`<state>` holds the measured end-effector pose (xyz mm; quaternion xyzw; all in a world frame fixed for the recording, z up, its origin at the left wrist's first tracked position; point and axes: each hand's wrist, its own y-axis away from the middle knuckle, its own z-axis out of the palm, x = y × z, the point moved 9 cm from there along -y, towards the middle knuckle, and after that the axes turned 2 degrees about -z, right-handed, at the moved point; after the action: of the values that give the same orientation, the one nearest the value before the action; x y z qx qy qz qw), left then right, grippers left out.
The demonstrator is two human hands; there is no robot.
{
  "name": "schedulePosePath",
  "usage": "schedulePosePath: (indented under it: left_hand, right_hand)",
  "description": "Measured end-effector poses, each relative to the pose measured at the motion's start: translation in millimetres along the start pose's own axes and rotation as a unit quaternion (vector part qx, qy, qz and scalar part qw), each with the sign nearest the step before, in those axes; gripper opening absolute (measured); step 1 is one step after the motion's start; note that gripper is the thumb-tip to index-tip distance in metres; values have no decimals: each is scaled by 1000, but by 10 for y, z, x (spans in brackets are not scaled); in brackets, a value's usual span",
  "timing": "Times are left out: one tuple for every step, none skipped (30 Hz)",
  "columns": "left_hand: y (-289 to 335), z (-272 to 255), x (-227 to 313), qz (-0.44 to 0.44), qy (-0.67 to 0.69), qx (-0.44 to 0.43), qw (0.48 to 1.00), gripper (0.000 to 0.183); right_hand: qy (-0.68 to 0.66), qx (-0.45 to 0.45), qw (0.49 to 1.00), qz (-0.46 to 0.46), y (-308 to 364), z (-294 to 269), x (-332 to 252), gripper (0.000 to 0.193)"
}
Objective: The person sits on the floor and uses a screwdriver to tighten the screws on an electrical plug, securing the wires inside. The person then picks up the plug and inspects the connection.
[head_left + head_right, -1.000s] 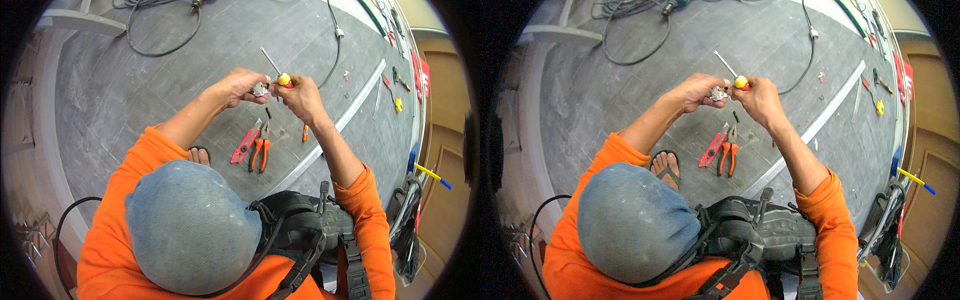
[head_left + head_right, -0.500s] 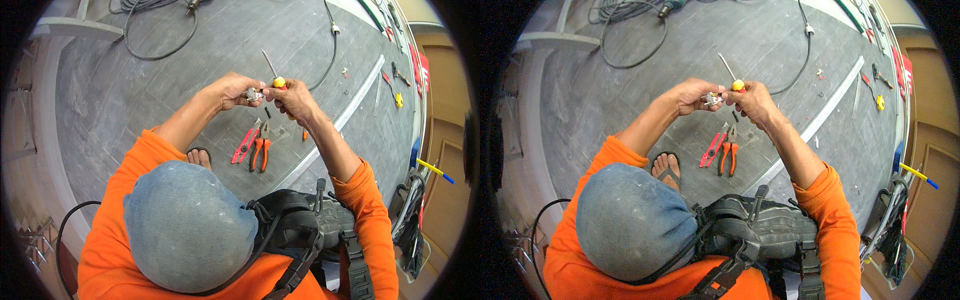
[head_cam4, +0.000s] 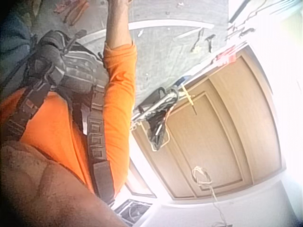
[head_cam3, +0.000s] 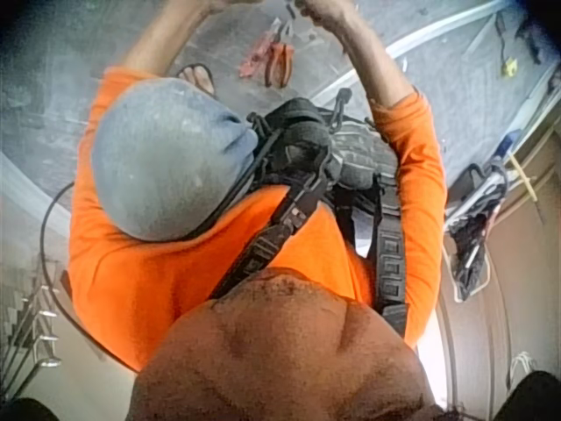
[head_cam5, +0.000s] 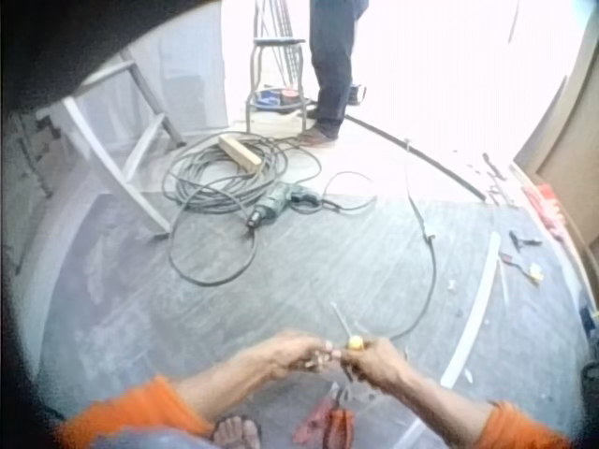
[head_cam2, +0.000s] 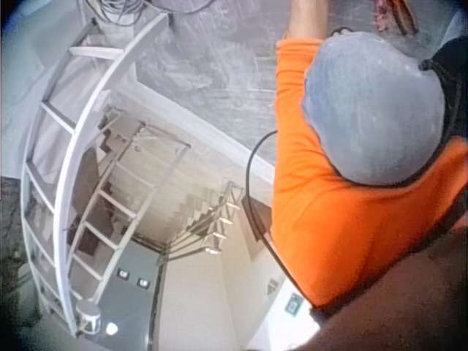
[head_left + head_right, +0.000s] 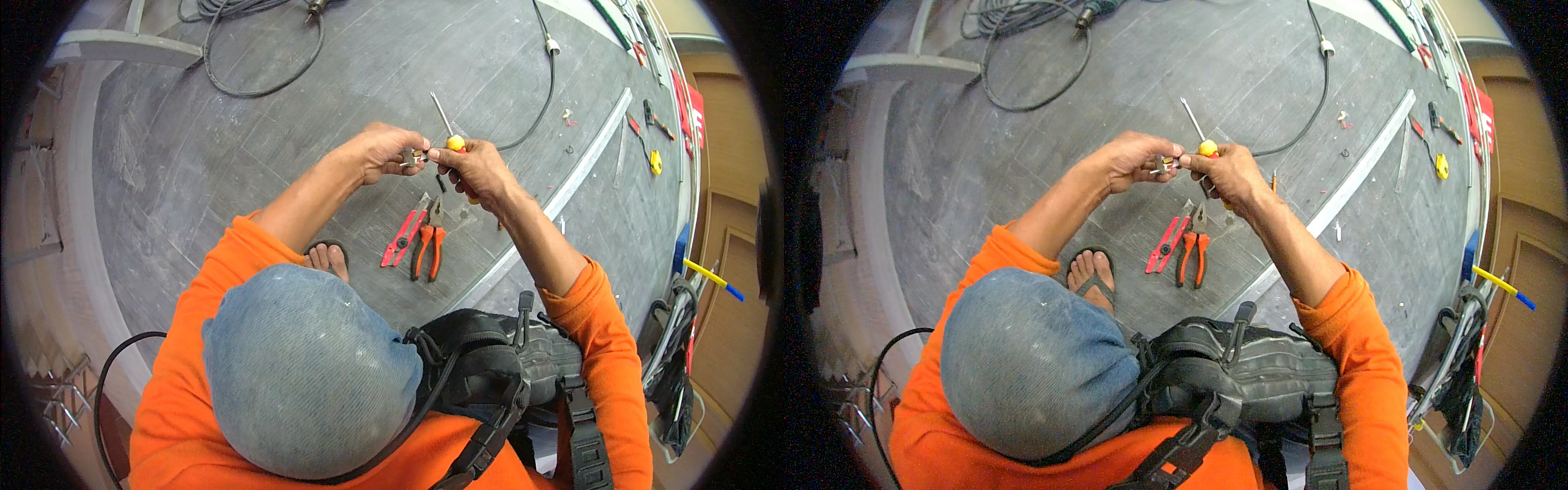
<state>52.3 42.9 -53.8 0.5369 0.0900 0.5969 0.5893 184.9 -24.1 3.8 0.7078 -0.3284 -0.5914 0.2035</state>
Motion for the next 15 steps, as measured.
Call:
schedulePosePath:
  left_hand:
    - [-15,-5,-27,-1,3,4,1000,16]
    - [-26,-5,-50,-2,-3,1,1000,16]
    - [-28,-2,-64,-2,-8,-1,1000,16]
    - [-30,-1,-75,-2,-13,-3,1000,15]
    - [-33,-11,-85,-5,-14,-1,1000,15]
    - [-15,-6,-74,-7,-15,1,1000,15]
    - [-3,-5,-68,-10,-17,2,1000,15]
    - [-18,2,-64,-9,-25,-9,1000,15]
    - [-40,-1,-58,-7,-33,-20,999,15]
    - [-63,-1,-55,-5,-40,-31,999,15]
    - [-87,-20,-60,-5,-23,-28,999,14]
    - [-106,-32,-64,-5,-5,-25,1000,13]
    - [-124,-47,-65,-4,13,-22,1000,13]
    - [-143,-68,-65,-5,20,-18,1000,12]
    - [-160,-83,-60,-7,27,-15,1000,12]
  right_hand:
    - [-3,1,1000,-5,-28,2,41,29]
    - [-1,-2,1000,-5,-46,2,85,30]
    - [2,-5,1000,-5,-49,17,95,31]
    - [4,-9,1000,-5,-50,29,101,32]
    - [10,-10,1000,8,-45,26,118,33]
    - [14,-11,1000,20,-36,14,133,34]
    - [19,-12,999,32,-31,3,154,35]
    - [26,-9,999,17,-61,-7,163,37]
    - [33,-5,999,2,-95,-4,176,38]
    - [41,-2,999,-14,-120,-9,179,39]
    - [44,-11,999,-12,-137,-5,207,41]
    - [48,-20,999,-11,-140,10,213,43]
    - [52,-28,998,-10,-145,19,222,45]
    - [24,-45,999,-9,-182,34,264,42]
    - [-2,-61,998,-7,-219,38,300,40]
